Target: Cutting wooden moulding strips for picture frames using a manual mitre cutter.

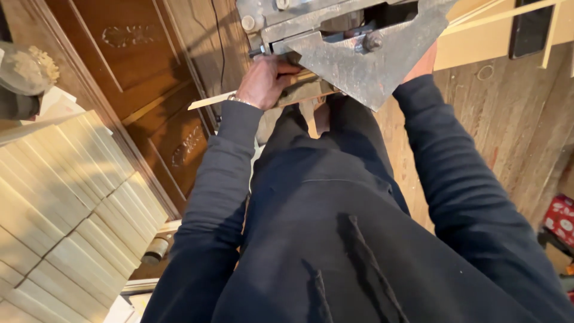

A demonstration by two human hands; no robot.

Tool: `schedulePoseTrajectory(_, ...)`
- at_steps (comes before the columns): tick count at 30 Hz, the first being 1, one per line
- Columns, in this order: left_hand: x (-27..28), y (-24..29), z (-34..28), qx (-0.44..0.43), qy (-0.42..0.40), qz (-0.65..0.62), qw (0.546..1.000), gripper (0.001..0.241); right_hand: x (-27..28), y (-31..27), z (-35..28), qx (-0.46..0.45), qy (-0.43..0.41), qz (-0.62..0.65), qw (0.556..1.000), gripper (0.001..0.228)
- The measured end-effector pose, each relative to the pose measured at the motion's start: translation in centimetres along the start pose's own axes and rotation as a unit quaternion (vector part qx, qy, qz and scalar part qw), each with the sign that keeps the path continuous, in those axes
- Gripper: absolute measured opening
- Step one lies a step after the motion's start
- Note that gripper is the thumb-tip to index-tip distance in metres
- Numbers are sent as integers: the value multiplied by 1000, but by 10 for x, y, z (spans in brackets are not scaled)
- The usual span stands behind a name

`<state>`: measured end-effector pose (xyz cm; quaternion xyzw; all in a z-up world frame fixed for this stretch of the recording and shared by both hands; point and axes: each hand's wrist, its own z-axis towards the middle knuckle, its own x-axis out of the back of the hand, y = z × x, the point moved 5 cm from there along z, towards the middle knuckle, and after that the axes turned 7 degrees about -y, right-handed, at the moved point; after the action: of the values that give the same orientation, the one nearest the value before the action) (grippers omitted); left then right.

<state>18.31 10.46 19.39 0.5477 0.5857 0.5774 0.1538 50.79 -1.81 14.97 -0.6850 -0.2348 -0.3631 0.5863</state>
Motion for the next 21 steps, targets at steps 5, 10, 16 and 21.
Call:
schedulePoseTrajectory(5, 7, 12, 0, 54, -19, 16, 998, 24, -3, -1, -15, 12, -19, -14, 1000, 19)
schedulePoseTrajectory(10, 9, 17, 4, 28, -23, 25, 999, 26, -2, 4, -15, 31, 37, 14, 999, 21)
schedulePoseTrajectory(16, 6, 15, 5, 93, -60, 11, 994, 24, -6, 8, -22, 2, 21, -29, 999, 17)
schedulePoseTrajectory(21, 2, 2, 5, 137, -51, 32, 989, 29, -11, 19, -28, 49, 53, 3, 997, 13)
